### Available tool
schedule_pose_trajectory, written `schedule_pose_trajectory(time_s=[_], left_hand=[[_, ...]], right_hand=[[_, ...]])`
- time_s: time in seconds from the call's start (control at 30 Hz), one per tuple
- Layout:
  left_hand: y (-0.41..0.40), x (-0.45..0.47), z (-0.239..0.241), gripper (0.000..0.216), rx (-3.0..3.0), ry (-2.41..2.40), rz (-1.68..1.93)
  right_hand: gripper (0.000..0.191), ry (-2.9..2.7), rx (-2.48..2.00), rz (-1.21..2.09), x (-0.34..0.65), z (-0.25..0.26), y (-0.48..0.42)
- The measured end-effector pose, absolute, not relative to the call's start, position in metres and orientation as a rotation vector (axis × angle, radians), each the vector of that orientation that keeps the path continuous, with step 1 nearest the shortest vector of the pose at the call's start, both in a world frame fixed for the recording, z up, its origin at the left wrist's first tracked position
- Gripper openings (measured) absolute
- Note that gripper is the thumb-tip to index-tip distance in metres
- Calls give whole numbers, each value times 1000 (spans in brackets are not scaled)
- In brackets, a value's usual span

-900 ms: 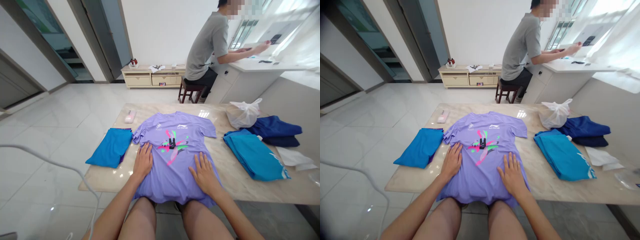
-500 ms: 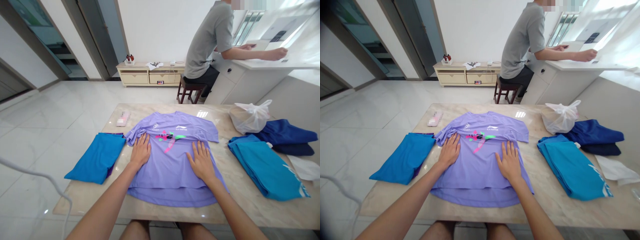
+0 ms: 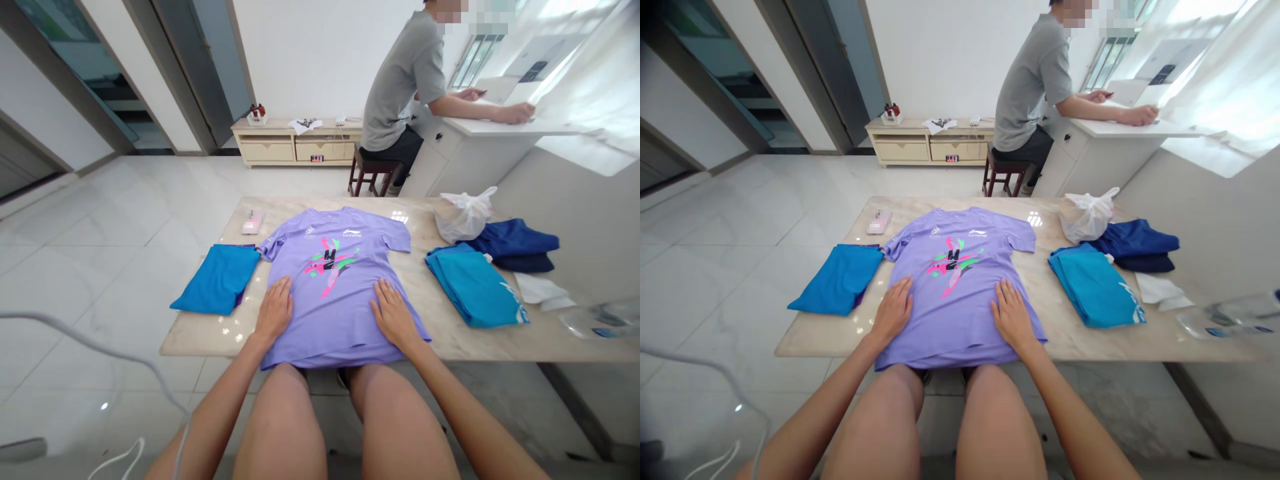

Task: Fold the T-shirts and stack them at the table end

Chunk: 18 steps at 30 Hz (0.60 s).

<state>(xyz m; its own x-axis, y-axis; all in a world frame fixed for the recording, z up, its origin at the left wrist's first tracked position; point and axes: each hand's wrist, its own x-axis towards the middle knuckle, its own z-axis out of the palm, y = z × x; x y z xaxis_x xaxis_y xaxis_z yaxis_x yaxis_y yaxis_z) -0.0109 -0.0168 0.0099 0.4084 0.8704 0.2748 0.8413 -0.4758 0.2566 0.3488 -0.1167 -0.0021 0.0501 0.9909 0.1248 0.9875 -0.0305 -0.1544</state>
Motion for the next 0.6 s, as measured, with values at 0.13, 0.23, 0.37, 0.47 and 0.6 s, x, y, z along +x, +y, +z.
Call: schedule_pose_trajectory(time_s=[0.13, 0.23, 0.37, 0.47, 0.6], left_hand=[[-50, -32, 23, 55, 2589, 1500, 372], [-61, -35, 49, 47, 2602, 1533, 182], [-64, -30, 76, 46, 2558, 1642, 18], [-61, -22, 66, 45, 2560, 1633, 198], [-51, -16, 27, 58, 2553, 1633, 361]], right_hand=[[68, -2076, -2227, 175, 344, 28, -162], [62, -2106, -2369, 295, 339, 71, -169], [62, -2083, -2580, 273, 335, 115, -158], [52, -2074, -2468, 175, 332, 104, -144], [60, -2088, -2235, 119, 331, 44, -129]])
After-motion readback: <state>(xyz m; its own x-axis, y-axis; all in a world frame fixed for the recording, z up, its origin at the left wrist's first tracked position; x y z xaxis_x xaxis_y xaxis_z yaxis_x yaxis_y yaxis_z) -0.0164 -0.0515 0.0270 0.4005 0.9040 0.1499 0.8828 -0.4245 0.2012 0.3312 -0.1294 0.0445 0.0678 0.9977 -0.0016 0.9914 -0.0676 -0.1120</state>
